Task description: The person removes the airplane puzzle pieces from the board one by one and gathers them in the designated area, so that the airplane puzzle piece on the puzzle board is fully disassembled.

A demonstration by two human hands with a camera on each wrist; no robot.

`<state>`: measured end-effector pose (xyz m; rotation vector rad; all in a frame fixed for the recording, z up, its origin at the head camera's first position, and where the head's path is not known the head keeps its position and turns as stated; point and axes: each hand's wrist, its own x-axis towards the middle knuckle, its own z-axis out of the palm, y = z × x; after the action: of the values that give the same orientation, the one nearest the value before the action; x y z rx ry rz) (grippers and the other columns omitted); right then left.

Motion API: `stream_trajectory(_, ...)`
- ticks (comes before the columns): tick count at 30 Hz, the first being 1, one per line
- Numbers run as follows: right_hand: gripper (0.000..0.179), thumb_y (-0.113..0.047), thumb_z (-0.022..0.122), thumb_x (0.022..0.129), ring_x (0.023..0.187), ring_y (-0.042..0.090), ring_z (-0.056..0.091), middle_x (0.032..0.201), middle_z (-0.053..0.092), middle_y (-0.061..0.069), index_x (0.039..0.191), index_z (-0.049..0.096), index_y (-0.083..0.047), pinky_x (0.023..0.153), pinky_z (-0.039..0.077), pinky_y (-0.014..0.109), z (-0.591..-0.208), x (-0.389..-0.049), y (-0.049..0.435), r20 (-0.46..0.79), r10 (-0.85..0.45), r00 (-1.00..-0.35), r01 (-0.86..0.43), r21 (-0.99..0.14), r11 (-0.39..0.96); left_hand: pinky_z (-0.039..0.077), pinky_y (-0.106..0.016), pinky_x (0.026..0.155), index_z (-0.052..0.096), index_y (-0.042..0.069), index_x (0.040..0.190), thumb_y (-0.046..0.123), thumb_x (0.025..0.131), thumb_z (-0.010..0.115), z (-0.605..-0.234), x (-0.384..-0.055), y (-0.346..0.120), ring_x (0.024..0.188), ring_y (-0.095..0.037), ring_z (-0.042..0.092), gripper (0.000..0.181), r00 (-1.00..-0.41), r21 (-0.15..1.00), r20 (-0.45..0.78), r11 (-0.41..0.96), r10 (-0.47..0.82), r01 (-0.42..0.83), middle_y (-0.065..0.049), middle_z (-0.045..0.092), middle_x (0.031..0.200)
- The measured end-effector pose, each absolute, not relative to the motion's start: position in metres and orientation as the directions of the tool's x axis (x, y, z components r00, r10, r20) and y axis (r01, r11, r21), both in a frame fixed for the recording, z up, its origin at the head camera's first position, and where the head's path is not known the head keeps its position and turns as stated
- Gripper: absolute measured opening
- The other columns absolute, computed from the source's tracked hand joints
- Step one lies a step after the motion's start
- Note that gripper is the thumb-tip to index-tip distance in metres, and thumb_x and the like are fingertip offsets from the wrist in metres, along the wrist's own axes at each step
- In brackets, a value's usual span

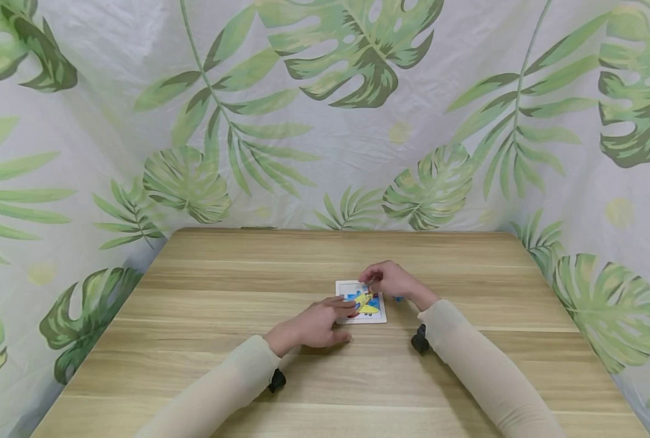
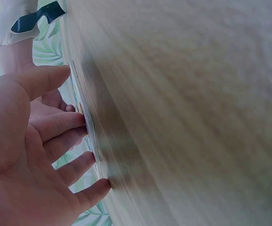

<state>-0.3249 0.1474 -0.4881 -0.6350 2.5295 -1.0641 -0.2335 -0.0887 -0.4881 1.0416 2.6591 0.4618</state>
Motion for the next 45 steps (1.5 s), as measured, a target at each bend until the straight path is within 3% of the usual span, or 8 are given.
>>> stream_trajectory(17, 0.022, -0.001, 0.073, 0.081, 0.091, 0.014, 0.063, 0.097, 0.072, 0.001, 0.101, 0.074, -0.012, 0.087, 0.053, 0.036, -0.4890, -0.3245, 0.1469, -0.150, -0.448, -0.881, -0.237, -0.680, 0.694, 0.035, -0.053, 0.119, 0.051, 0.011, 0.147, 0.034, 0.097, 0.064, -0.4857, -0.2333, -0.0884, 0.150, -0.032, 0.033, 0.056, -0.715, 0.375, -0.109, 0.695, 0.691, 0.614, -0.005, 0.044, 0.158)
stream_trajectory(45, 0.014, -0.007, 0.076, 0.085, 0.087, 0.014, 0.064, 0.093, 0.072, 0.003, 0.099, 0.074, -0.009, 0.076, 0.052, 0.028, -0.4892, -0.3280, 0.1524, -0.128, -0.430, -0.894, -0.200, -0.744, 0.637, 0.036, -0.054, 0.118, 0.052, 0.012, 0.146, 0.035, 0.097, 0.063, -0.4865, -0.2324, -0.0884, 0.150, -0.031, 0.033, 0.056, -0.716, 0.377, -0.112, 0.696, 0.689, 0.611, -0.003, 0.044, 0.157)
